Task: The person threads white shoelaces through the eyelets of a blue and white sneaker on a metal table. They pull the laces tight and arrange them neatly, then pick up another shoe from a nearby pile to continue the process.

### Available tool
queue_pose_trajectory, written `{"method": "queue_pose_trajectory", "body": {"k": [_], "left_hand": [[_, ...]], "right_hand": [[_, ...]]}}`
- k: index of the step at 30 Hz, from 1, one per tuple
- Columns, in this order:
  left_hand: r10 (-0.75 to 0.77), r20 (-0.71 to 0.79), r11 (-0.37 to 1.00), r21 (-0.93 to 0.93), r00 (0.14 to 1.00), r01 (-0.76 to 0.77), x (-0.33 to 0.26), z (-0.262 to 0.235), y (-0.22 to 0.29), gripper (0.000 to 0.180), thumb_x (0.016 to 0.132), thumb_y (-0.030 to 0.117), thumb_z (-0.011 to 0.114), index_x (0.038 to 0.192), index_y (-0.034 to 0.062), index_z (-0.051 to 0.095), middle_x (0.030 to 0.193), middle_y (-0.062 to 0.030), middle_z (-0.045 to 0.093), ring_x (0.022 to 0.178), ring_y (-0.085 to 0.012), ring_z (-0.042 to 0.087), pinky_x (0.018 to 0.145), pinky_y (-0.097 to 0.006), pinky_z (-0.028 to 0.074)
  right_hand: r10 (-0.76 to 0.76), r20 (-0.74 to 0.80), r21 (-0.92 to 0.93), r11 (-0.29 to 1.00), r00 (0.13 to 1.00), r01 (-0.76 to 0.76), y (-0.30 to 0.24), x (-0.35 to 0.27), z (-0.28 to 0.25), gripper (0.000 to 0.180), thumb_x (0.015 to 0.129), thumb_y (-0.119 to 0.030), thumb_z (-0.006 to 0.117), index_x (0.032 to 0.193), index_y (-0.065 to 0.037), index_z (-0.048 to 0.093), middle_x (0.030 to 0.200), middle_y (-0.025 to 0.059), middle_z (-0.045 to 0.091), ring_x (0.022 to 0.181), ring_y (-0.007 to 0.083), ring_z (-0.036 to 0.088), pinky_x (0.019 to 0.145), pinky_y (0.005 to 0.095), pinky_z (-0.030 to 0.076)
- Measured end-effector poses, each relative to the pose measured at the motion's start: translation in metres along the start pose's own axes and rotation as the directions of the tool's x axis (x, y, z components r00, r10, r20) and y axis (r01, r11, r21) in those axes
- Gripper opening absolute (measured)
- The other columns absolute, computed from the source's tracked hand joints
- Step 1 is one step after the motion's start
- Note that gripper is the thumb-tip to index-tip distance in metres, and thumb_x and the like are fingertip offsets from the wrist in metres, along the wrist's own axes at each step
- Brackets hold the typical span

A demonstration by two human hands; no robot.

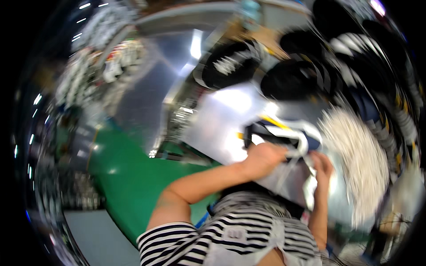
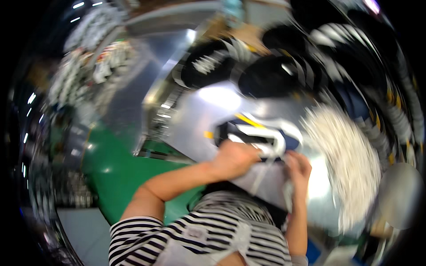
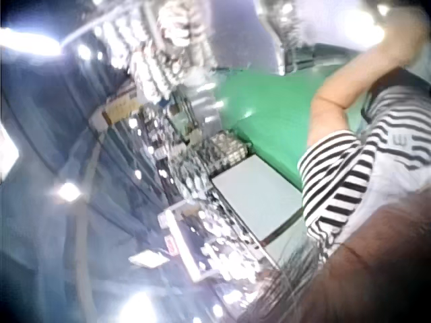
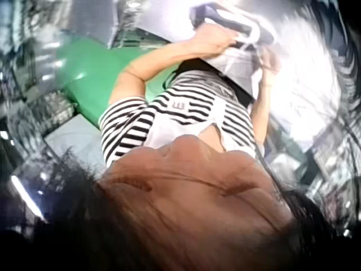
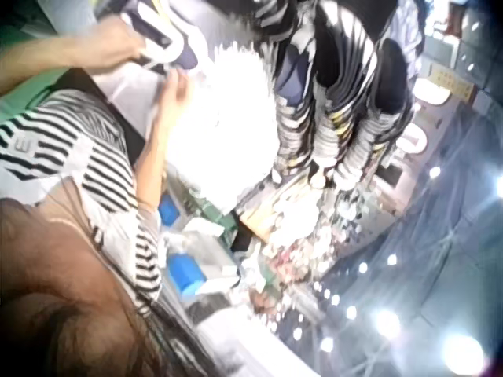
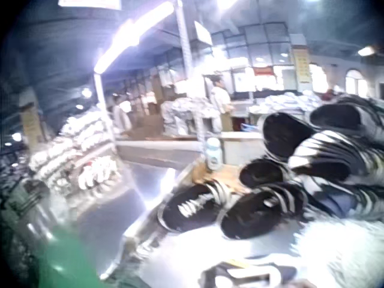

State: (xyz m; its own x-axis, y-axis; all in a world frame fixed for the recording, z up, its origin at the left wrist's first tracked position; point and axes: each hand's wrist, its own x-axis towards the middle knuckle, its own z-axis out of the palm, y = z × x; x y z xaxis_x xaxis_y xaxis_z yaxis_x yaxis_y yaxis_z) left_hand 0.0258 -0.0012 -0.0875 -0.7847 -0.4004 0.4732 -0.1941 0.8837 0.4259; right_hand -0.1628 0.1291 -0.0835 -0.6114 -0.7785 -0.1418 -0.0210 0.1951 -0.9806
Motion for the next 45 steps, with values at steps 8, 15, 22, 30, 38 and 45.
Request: {"method": "queue_pose_trajectory", "body": {"k": [8, 15, 22, 30, 38, 45], "left_hand": [[-0.057, 0.037, 0.998, -0.027, 0.998, 0.058, 0.021, -0.016, 0.032, 0.019, 0.084, 0.012, 0.072, 0.101, 0.0037, 0.068, 0.078, -0.0143, 0.067, 0.065, -0.0325, 0.065, 0.059, -0.040, 0.051], [-0.450, 0.044, 0.836, -0.331, 0.892, 0.438, 0.060, -0.067, 0.025, 0.020, 0.087, 0.018, 0.072, 0.099, 0.0018, 0.069, 0.074, -0.0183, 0.066, 0.062, -0.0332, 0.066, 0.059, -0.035, 0.050], [-0.249, 0.519, 0.936, -0.090, 0.818, 0.341, 0.021, -0.006, 0.032, 0.024, 0.088, 0.022, 0.070, 0.104, 0.0042, 0.068, 0.086, -0.0164, 0.069, 0.078, -0.0357, 0.066, 0.070, -0.040, 0.051], [-0.115, 0.447, 0.993, 0.023, 0.887, 0.117, 0.039, -0.018, 0.051, 0.029, 0.092, 0.027, 0.065, 0.107, 0.0028, 0.067, 0.094, -0.0144, 0.069, 0.082, -0.0331, 0.066, 0.072, -0.042, 0.051], [-0.286, 0.513, 0.958, 0.176, 0.810, 0.226, 0.056, 0.012, 0.059, 0.026, 0.090, 0.036, 0.066, 0.090, 0.0108, 0.073, 0.072, -0.0096, 0.068, 0.068, -0.0307, 0.066, 0.061, -0.041, 0.050], [-0.314, 0.332, 0.949, 0.075, 0.890, 0.307, 0.048, 0.029, 0.047, 0.025, 0.089, 0.031, 0.071, 0.085, 0.0068, 0.072, 0.064, -0.0082, 0.063, 0.053, -0.0222, 0.059, 0.053, -0.032, 0.043]], "right_hand": [[0.107, 0.294, 0.277, 0.942, 0.950, -0.191, 0.000, -0.020, 0.013, 0.019, 0.091, -0.018, 0.071, 0.080, -0.003, 0.064, 0.064, -0.0050, 0.051, 0.061, 0.0030, 0.046, 0.055, 0.0207, 0.035], [0.129, 0.504, -0.460, 0.877, 0.854, 0.139, 0.051, -0.137, -0.069, 0.014, 0.081, -0.008, 0.074, 0.086, 0.001, 0.065, 0.076, 0.0127, 0.060, 0.067, 0.0292, 0.058, 0.064, 0.0346, 0.046], [-0.015, 0.155, -0.061, 0.998, 0.988, 0.024, 0.015, -0.095, -0.051, 0.019, 0.085, -0.014, 0.076, 0.101, -0.005, 0.074, 0.086, 0.0048, 0.070, 0.070, 0.0091, 0.059, 0.065, 0.0271, 0.047], [-0.136, -0.062, 0.194, 0.970, 0.989, 0.146, 0.005, -0.013, 0.001, 0.015, 0.087, -0.008, 0.075, 0.099, 0.001, 0.073, 0.082, -0.0027, 0.067, 0.073, 0.0025, 0.054, 0.065, 0.0181, 0.043], [-0.181, -0.150, 0.327, 0.919, 0.972, 0.222, 0.013, 0.010, 0.009, 0.021, 0.086, -0.014, 0.075, 0.101, -0.001, 0.071, 0.084, 0.0016, 0.069, 0.071, 0.0055, 0.056, 0.065, 0.0241, 0.047], [-0.056, 0.039, 0.002, 0.998, 0.998, 0.056, 0.022, -0.033, -0.026, 0.021, 0.096, -0.016, 0.062, 0.105, 0.002, 0.054, 0.083, 0.0152, 0.069, 0.074, 0.0235, 0.069, 0.068, 0.0324, 0.052]]}}
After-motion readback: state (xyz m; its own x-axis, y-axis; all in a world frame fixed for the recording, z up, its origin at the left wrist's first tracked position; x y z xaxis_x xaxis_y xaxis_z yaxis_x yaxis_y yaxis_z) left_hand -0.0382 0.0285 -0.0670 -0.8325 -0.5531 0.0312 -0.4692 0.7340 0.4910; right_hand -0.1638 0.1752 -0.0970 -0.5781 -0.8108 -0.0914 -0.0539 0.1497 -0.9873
